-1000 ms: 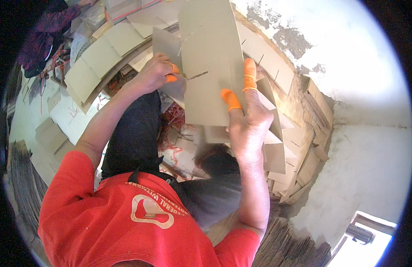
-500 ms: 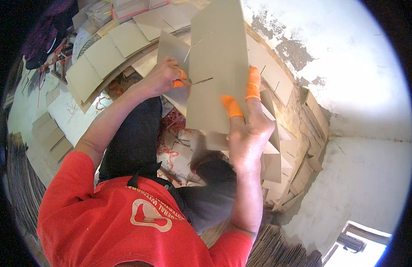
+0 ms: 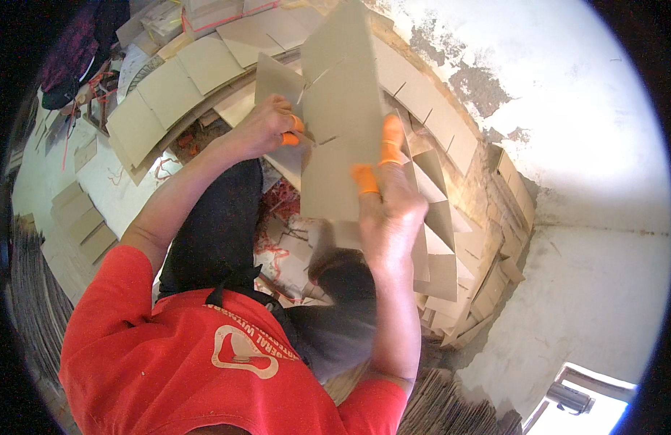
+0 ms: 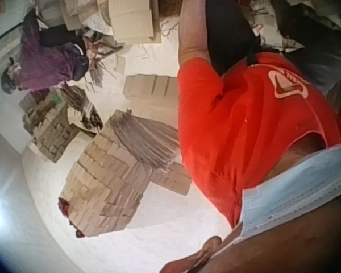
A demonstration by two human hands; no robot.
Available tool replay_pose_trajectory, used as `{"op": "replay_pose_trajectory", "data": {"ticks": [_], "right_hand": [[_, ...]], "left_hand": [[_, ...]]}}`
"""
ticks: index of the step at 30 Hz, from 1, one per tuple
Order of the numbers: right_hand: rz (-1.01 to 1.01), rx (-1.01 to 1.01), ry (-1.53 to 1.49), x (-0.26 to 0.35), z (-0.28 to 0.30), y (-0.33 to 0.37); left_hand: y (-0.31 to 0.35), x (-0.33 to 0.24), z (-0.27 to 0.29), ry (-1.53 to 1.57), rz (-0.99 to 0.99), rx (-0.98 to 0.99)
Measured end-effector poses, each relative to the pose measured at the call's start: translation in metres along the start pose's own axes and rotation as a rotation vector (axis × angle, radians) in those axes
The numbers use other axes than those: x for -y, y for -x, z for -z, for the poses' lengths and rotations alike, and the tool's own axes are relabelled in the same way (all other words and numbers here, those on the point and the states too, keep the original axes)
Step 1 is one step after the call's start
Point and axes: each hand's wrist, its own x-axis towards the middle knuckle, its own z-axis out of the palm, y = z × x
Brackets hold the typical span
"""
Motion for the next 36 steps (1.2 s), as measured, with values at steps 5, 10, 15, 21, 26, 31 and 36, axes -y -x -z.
{"op": "replay_pose_trajectory", "data": {"ticks": [5, 10, 15, 21, 26, 31, 36], "right_hand": [[0.214, 0.079, 0.017, -0.015, -0.03, 0.004], [0.107, 0.172, 0.085, -0.021, -0.034, -0.001], [0.238, 0.152, 0.108, -0.013, -0.033, 0.003], [0.216, 0.242, 0.21, -0.054, -0.084, 0.039], [0.247, -0.217, 0.413, -0.058, -0.038, 0.017], [-0.041, -0.395, 0.868, -0.188, 0.046, -0.003], [-0.229, 0.151, 0.243, -0.166, 0.04, 0.022]], "left_hand": [[-0.002, -0.002, -0.008, -0.03, -0.007, 0.035], [-0.007, -0.006, -0.007, -0.058, 0.123, 0.069], [-0.004, -0.008, -0.002, -0.06, 0.082, 0.016], [-0.007, -0.014, 0.002, -0.034, 0.005, 0.097], [-0.015, -0.037, 0.01, -0.064, 0.06, 0.079], [-0.051, -0.06, -0.008, -0.188, -0.114, 0.274], [-0.087, -0.043, -0.033, -0.248, -0.184, 0.326]]}}
